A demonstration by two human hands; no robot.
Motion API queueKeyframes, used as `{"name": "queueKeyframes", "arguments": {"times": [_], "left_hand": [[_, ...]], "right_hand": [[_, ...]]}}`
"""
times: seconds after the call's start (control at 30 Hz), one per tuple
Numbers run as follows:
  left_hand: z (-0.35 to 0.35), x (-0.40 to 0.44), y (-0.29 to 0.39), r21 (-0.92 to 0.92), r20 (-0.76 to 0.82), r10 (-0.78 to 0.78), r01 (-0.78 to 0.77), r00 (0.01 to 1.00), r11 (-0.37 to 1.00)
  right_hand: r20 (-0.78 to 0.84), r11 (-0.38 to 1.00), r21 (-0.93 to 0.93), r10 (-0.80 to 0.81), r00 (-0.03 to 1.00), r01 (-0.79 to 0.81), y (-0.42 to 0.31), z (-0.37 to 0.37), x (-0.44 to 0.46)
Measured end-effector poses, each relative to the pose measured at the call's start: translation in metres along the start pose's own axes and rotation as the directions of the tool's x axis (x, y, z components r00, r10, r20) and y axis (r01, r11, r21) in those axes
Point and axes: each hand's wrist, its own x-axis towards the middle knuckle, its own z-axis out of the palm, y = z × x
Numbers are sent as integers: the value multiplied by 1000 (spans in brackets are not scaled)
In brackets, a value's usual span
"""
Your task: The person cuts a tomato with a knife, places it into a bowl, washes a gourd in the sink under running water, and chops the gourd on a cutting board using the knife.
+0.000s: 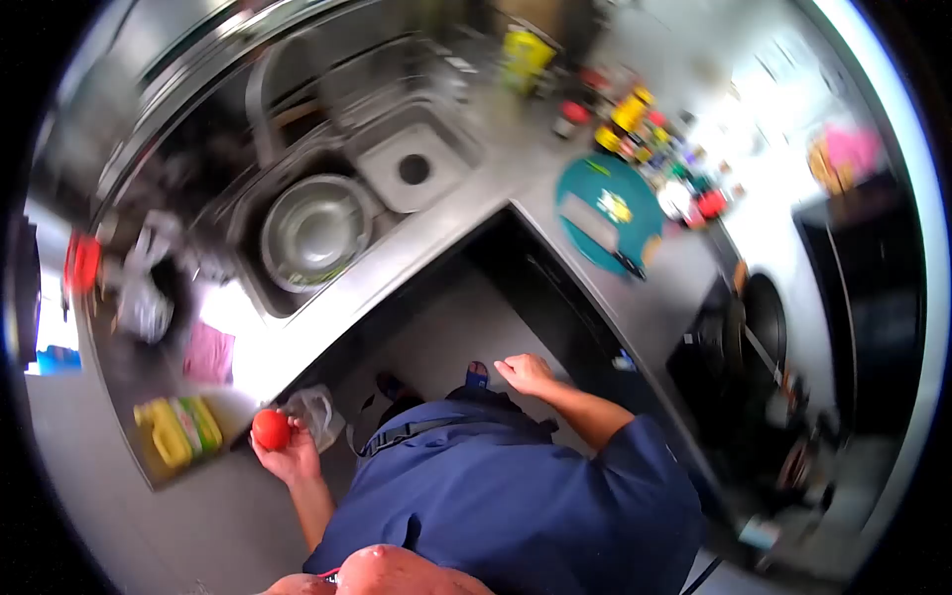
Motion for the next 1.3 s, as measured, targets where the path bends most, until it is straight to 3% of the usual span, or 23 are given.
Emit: {"name": "queueKeyframes", "arguments": {"times": [0.1,0.17,0.2,0.27,0.4,0.43,0.5,0.57,0.63,0.73,0.93,0.97,1.0,1.03,1.07,1.1,1.13,1.17,1.2,1.23,1.3], "left_hand": [[23,15,-28,167,155,-132,106,979,980],[36,37,-50,271,253,-244,174,936,947],[50,43,-64,294,229,-277,205,933,934],[82,44,-96,391,292,-372,245,881,887],[153,19,-158,560,310,-542,311,781,768],[159,27,-170,597,383,-633,343,673,726],[183,24,-200,657,341,-721,395,604,642],[202,21,-228,721,337,-821,435,460,539],[213,12,-255,791,293,-903,451,315,414],[223,-25,-284,836,192,-955,471,227,280],[199,-59,-322,851,-29,-997,526,75,14],[198,-68,-324,871,-34,-997,492,76,8],[198,-92,-318,868,-18,-993,494,114,41],[195,-92,-322,892,-38,-999,452,29,-21],[190,-97,-324,900,55,-995,427,84,86],[190,-106,-319,914,80,-996,396,32,87],[187,-103,-326,892,-1,-999,451,-44,-21],[183,-106,-328,887,17,-999,462,-32,0],[181,-114,-328,887,47,-999,461,-29,28],[176,-119,-327,891,140,-990,437,-10,121],[166,-114,-326,859,95,-995,504,17,91]], "right_hand": [[12,969,112,220,975,-220,41,3,-40],[-152,948,248,240,959,-198,76,28,-73],[-186,924,293,309,933,-247,84,36,-94],[-182,846,344,485,855,-407,91,43,-124],[-281,726,473,662,695,-500,100,83,-178],[-237,649,530,731,640,-546,95,90,-192],[-200,521,620,828,524,-586,80,110,-219],[-360,539,621,841,404,-569,61,146,-240],[-289,442,650,896,337,-618,39,190,-255],[-134,249,696,966,219,-673,-9,238,-279],[168,-118,774,986,21,-622,-100,289,-307],[34,-42,815,999,-25,-578,-113,296,-306],[153,-68,792,984,90,-607,-109,297,-314],[-147,148,776,988,53,-613,-103,327,-310],[-25,107,774,990,140,-624,-101,326,-316],[5,68,761,994,111,-646,-95,337,-317],[101,32,760,981,166,-649,-95,312,-324],[-60,339,541,928,367,-770,-76,333,-334],[-10,76,688,995,95,-721,-66,362,-328],[12,85,705,991,131,-704,-47,357,-333],[13,176,684,967,253,-708,-12,328,-339]]}}
